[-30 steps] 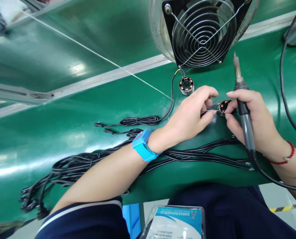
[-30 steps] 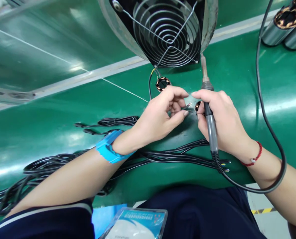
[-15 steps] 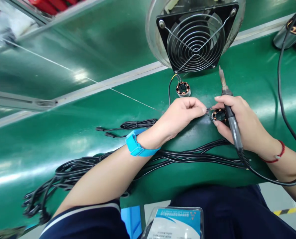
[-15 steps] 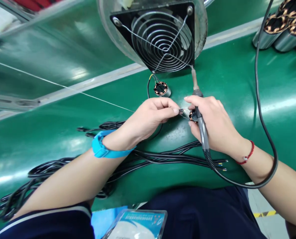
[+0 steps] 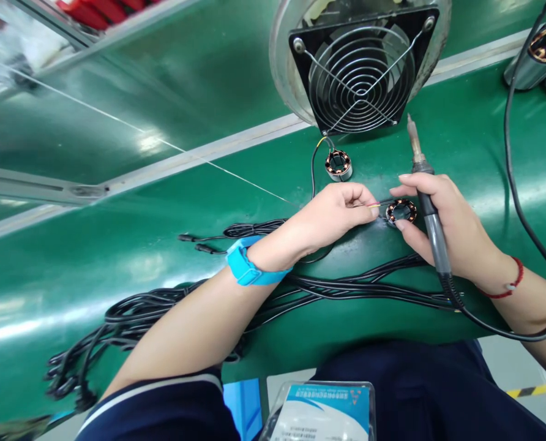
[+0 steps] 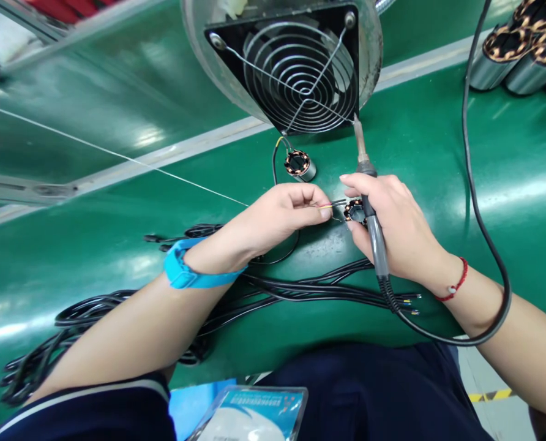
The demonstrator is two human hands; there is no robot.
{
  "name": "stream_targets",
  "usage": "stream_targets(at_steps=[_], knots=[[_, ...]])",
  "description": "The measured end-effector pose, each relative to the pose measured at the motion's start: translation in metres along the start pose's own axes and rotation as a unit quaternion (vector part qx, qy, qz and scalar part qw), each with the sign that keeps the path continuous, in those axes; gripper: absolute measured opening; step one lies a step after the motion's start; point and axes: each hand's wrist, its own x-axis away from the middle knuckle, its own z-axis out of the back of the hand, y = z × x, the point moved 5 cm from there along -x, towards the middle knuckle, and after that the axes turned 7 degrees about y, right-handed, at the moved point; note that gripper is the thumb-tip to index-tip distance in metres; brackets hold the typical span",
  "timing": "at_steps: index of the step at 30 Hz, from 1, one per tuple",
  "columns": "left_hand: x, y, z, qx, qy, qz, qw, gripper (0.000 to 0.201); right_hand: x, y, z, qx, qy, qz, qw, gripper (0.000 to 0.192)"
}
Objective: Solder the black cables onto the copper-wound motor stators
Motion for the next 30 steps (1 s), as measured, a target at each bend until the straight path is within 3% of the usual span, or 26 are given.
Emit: stream_targets(at_steps=[8, 13, 17, 20, 25, 30], knots=[[0.001, -0.002, -0.008, -0.005, 0.002, -0.004, 1.0, 0.025, 0.0, -0.002, -0.006, 0.007, 0.007, 0.017, 1.0, 0.056], [0.001, 0.0, -0.005, 0.033, -0.008, 0.004, 0.999, 0.021, -0.001, -0.005, -0.008, 0.044, 0.022, 0.027, 0.998, 0.043], [0.003, 0.002, -0.009, 0.024, -0.055, -0.002, 0.998, 0.015, 0.0, -0.005, -0.004, 0.028, 0.04, -0.01, 0.999, 0.037], [0.005, 0.002, -0.017, -0.053, -0.082, -0.049, 0.994, 0.014, 0.002, -0.004, -0.004, -0.004, 0.051, -0.047, 0.998, 0.036], [0.008, 0.009, -0.014, -0.252, -0.005, -0.176, 0.951, 0.02, 0.003, -0.001, -0.009, -0.03, 0.049, -0.081, 0.995, 0.037], [0.003, 0.019, 0.022, -0.34, 0.131, -0.2, 0.91, 0.019, 0.004, 0.008, 0.005, -0.042, 0.078, -0.088, 0.992, 0.042]])
